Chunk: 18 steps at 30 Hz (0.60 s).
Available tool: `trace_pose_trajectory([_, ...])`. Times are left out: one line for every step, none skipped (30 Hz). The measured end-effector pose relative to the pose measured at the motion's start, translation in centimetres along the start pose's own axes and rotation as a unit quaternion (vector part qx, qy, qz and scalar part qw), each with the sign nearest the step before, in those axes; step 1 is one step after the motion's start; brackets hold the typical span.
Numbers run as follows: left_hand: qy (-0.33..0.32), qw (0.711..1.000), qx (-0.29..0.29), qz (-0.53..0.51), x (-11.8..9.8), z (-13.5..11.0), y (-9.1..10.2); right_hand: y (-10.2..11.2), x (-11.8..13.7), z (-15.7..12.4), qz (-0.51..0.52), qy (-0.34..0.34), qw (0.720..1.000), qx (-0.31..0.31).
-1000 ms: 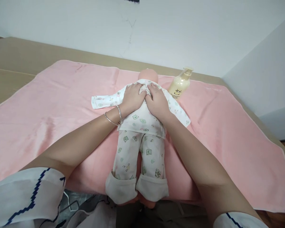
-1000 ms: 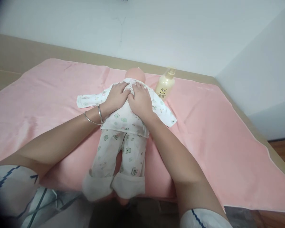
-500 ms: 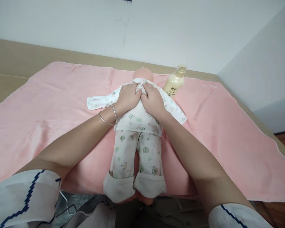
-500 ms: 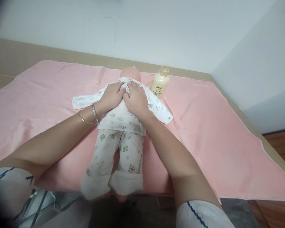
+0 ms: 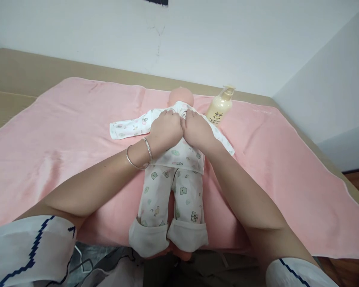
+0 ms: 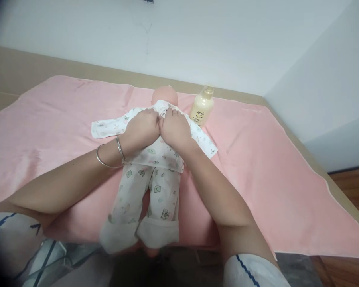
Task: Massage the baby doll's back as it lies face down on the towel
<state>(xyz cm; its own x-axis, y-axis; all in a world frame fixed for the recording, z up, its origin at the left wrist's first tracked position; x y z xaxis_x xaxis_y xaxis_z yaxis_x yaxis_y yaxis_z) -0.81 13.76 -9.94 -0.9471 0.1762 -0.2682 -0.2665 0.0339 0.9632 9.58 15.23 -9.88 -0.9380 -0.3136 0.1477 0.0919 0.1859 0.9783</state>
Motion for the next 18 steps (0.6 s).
trace_pose_trajectory([0.003,1.000,0.012,-0.017,0.4,0.4,0.1,0.1,0.5,-0.5,-0.021,-0.005,1.000,0.004])
trace_pose_trajectory([0.003,0.999,0.022,-0.031,0.9,0.8,0.2,0.2,0.9,-1.0,-0.041,-0.010,0.999,0.004])
trace_pose_trajectory([0.002,0.999,0.031,-0.044,1.4,1.2,0.2,0.1,1.3,-1.4,-0.060,-0.015,0.998,0.003])
trace_pose_trajectory([0.000,0.998,0.036,-0.055,1.9,1.7,0.1,0.1,1.7,-1.7,-0.076,-0.019,0.997,0.000])
trace_pose_trajectory([-0.004,0.997,0.036,-0.062,2.4,2.1,0.0,0.0,2.0,-1.9,-0.086,-0.020,0.996,-0.004])
trace_pose_trajectory([-0.009,0.997,0.035,-0.065,2.7,2.4,-0.1,-0.1,2.2,-2.0,-0.091,-0.020,0.996,-0.009])
trace_pose_trajectory([-0.013,0.997,0.032,-0.066,3.1,2.7,-0.2,-0.2,2.3,-2.0,-0.090,-0.017,0.996,-0.015])
trace_pose_trajectory([-0.015,0.997,0.030,-0.064,3.3,2.9,-0.4,-0.3,2.3,-1.9,-0.085,-0.013,0.996,-0.020])
trace_pose_trajectory([-0.016,0.998,0.027,-0.061,3.4,3.0,-0.5,-0.3,2.2,-1.7,-0.075,-0.007,0.997,-0.026])
trace_pose_trajectory([-0.015,0.998,0.026,-0.058,3.4,3.0,-0.6,-0.3,2.0,-1.4,-0.062,0.000,0.998,-0.028])
trace_pose_trajectory([-0.012,0.998,0.025,-0.053,3.4,2.9,-0.6,-0.4,1.7,-1.1,-0.046,0.008,0.998,-0.029])
trace_pose_trajectory([-0.008,0.999,0.023,-0.046,3.2,2.7,-0.5,-0.4,1.3,-0.6,-0.029,0.017,0.999,-0.029])
trace_pose_trajectory([-0.003,0.999,0.021,-0.037,2.9,2.4,-0.3,-0.5,0.8,-0.1,-0.011,0.027,0.999,-0.028])
trace_pose_trajectory([0.002,1.000,0.021,-0.022,2.5,2.0,-0.1,-0.6,0.3,0.4,0.003,0.039,0.999,-0.027])
trace_pose_trajectory([0.009,1.000,0.025,-0.003,2.0,1.6,0.1,-0.7,-0.2,0.8,0.014,0.052,0.998,-0.026])
trace_pose_trajectory([0.017,0.999,0.035,0.018,1.5,1.1,0.3,-0.8,-0.6,1.3,0.022,0.065,0.997,-0.024])
trace_pose_trajectory([0.025,0.998,0.048,0.038,1.0,0.7,0.4,-0.8,-1.0,1.6,0.026,0.080,0.996,-0.021])
trace_pose_trajectory([0.032,0.996,0.062,0.056,0.5,0.2,0.6,-0.9,-1.2,1.8,0.028,0.093,0.995,-0.019])
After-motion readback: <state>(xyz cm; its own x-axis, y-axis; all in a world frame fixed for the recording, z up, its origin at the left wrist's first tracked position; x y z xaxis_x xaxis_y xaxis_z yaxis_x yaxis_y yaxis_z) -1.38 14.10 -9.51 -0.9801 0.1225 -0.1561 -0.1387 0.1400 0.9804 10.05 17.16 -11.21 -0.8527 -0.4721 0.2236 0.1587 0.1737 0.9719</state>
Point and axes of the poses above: each hand's wrist, its own z-axis towards the middle knuckle, its own y-axis out of the back of the hand, x = y × z, the point moved 4 cm from there along z, towards the middle knuckle, and after that the axes turned 13 degrees about x, right-handed, at the moved point
